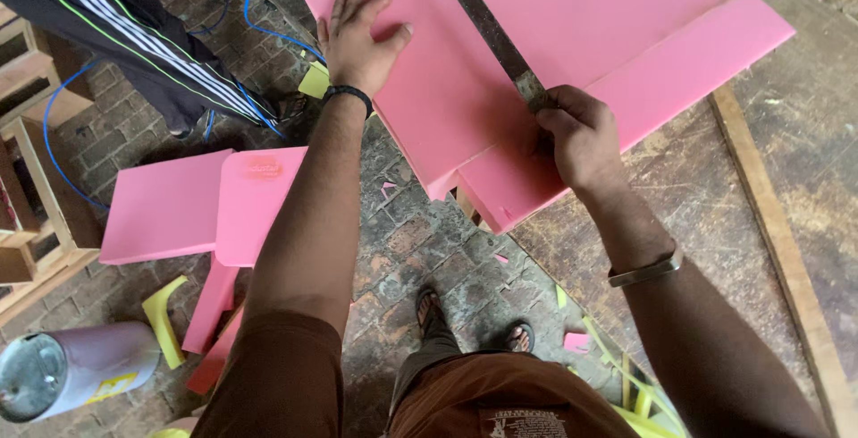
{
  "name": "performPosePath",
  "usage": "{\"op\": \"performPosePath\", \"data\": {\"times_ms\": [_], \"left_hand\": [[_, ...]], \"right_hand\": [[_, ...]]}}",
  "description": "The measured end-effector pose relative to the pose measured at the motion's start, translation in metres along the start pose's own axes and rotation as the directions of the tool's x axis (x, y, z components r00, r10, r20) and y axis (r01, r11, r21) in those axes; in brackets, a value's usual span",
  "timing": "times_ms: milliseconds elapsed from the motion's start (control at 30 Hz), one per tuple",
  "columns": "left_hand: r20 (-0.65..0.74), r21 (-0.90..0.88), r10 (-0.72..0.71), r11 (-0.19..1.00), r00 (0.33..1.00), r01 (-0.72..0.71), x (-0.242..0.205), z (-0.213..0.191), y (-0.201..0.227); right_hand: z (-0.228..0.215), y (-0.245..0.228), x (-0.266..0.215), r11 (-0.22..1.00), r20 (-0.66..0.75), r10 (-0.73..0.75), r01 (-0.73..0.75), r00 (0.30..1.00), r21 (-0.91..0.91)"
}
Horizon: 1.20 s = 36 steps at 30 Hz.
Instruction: The person uses a long metal blade to cut a pink foam sheet placed on a wooden stool. They align a wooden ruler to guide the cut, then trim the foam edges and corners to shape the piece. The finished foam piece is set aside on the floor.
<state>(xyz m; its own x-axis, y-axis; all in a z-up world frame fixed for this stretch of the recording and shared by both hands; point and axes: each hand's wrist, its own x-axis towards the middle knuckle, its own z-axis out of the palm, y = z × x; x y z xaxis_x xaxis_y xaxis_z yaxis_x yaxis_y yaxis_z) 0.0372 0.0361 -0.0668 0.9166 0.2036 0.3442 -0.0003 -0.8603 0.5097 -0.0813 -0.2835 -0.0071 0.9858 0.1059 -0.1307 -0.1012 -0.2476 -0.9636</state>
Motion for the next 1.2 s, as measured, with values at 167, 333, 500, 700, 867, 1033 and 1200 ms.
{"op": "performPosePath", "data": {"times_ms": [167, 333, 500, 700, 867, 1033, 1200], "left_hand": [[-0.055, -0.029, 0.017, 0.999, 0.998, -0.019, 0.002, 0.006, -0.004], [-0.218, -0.140, -0.001, 0.990, 0.976, -0.030, 0.010, 0.024, -0.024], [-0.361, -0.520, -0.236, 0.854, 0.902, 0.016, 0.054, 0.044, -0.074], [0.020, -0.902, -0.398, 0.389, 0.917, 0.188, 0.051, 0.054, -0.109], [-0.064, -0.931, -0.468, 0.346, 0.882, 0.117, 0.031, 0.067, -0.091], [-0.118, -0.929, -0.512, 0.360, 0.851, 0.088, 0.031, 0.059, -0.077], [-0.057, -0.943, -0.522, 0.308, 0.851, 0.126, 0.024, 0.055, -0.073]], "right_hand": [[-0.002, 0.008, 0.010, 0.987, 0.051, -0.140, 0.135, 0.989, 0.082], [-0.001, -0.006, 0.010, 0.980, 0.099, -0.196, 0.192, 0.976, 0.046], [0.024, -0.050, 0.036, 0.860, 0.064, -0.266, 0.267, 0.962, -0.435], [0.078, -0.101, 0.066, 0.556, 0.219, -0.516, 0.519, 0.828, -0.649], [0.100, -0.119, 0.089, 0.477, 0.263, -0.553, 0.558, 0.791, -0.679], [0.111, -0.129, 0.103, 0.467, 0.255, -0.518, 0.520, 0.816, -0.716], [0.115, -0.131, 0.116, 0.417, 0.282, -0.450, 0.479, 0.847, -0.773]]}}
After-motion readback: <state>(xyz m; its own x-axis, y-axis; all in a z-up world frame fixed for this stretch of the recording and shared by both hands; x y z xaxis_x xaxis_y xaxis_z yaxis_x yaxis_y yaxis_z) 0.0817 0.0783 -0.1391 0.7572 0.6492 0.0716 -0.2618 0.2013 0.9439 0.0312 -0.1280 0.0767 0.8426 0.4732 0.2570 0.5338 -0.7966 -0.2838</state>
